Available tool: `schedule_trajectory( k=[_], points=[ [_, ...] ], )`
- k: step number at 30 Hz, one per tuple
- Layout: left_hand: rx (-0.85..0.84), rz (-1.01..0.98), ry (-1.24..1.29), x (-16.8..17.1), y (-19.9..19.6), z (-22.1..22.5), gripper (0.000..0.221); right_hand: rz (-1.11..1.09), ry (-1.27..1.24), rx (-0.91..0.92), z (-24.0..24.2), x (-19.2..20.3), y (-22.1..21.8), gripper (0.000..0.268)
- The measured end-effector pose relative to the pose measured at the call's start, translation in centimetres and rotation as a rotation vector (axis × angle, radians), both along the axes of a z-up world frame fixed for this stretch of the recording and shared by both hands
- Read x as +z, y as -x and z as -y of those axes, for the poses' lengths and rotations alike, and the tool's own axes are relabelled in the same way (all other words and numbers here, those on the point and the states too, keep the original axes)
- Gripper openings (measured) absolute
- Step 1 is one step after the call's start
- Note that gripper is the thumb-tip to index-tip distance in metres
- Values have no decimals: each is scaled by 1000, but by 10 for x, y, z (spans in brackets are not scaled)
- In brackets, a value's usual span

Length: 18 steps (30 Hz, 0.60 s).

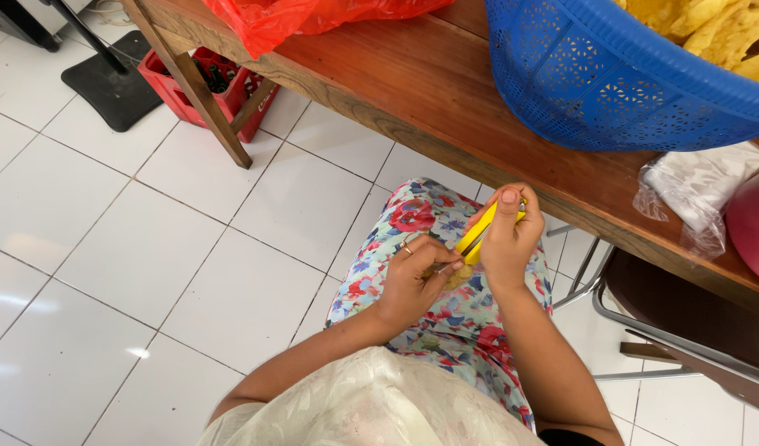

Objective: The person places fried snacks into small clear plastic bags and seals them using a yellow handheld stapler. The person repeats this process for multiple bags, placing the finished packages into a red plastic bag on the table.

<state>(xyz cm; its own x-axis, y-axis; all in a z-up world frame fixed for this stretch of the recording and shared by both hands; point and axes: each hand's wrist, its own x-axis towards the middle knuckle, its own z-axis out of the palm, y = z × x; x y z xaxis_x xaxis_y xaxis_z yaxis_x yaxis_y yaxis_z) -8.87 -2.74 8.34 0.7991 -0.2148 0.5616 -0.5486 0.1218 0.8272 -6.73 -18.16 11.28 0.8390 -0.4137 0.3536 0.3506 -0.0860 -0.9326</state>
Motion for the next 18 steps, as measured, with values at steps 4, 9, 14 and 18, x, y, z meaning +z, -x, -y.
schedule_trajectory(
  k=[4,9,14,18],
  points=[
    [-69,-125,46,-1,2,0,19,-3,18,-29,1,-9,-2,36],
    [-92,-197,-102,-4,-6,-2,30,8,33,-27,-2,-20,-3,35],
    [-79,-195,-127,-11,-5,-1,25,-49,-2,-40,-4,-28,-2,36],
    [-71,-152,-75,-13,-4,-1,23,-29,29,-39,-5,-30,-5,34]
  ],
)
